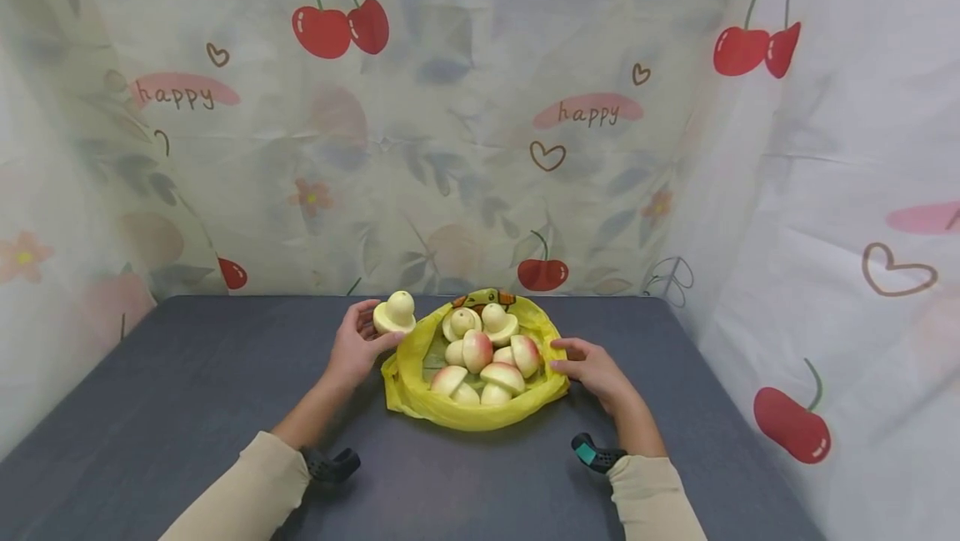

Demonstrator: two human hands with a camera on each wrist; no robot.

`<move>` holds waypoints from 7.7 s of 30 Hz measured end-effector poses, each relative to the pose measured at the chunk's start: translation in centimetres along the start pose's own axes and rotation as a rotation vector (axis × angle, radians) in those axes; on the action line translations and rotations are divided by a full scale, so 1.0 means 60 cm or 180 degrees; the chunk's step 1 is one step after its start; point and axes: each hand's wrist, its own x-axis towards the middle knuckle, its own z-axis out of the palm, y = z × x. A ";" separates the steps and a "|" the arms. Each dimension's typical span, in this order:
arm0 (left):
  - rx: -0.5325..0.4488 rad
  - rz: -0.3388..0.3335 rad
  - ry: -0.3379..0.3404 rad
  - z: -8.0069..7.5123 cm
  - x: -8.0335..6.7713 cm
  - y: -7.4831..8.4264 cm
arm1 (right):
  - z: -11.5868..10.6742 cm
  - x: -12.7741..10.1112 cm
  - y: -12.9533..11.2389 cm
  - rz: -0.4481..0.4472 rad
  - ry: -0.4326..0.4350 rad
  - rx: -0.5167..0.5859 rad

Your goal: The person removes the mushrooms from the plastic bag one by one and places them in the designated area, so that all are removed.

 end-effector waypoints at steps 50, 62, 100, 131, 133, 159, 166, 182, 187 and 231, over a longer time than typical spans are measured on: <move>0.2296 0.0072 -0.0417 -0.107 0.091 -0.040 | -0.003 0.002 0.009 -0.0048 0.0028 0.0015; 0.2141 0.0015 -0.0511 -0.105 0.096 -0.039 | -0.003 0.002 0.009 -0.0054 0.0047 0.0010; 0.1818 0.0547 -0.0225 -0.078 0.080 0.009 | -0.005 0.000 0.009 -0.0062 0.0044 0.0028; 0.1134 0.0661 -0.1719 0.069 -0.033 0.044 | -0.002 0.000 0.007 -0.0013 0.0070 0.0002; 0.1102 0.0657 -0.1850 0.071 -0.038 0.045 | -0.002 0.000 0.007 -0.0022 0.0070 -0.0001; 0.1112 0.0664 -0.2417 0.062 -0.072 0.040 | -0.001 -0.003 0.006 -0.0056 0.0063 -0.0059; 0.1057 0.0549 -0.2186 0.060 -0.079 0.042 | 0.003 -0.004 0.006 -0.0042 0.0070 -0.0048; 0.0298 0.0261 -0.1264 0.026 -0.077 0.066 | 0.001 -0.002 0.008 -0.0055 0.0077 -0.0020; 0.0156 0.0216 -0.1053 0.005 -0.061 0.075 | 0.000 -0.001 0.010 -0.0041 0.0087 -0.0022; -0.0201 -0.0064 0.0840 -0.159 0.044 0.006 | -0.003 0.000 0.017 -0.0009 0.0089 0.0002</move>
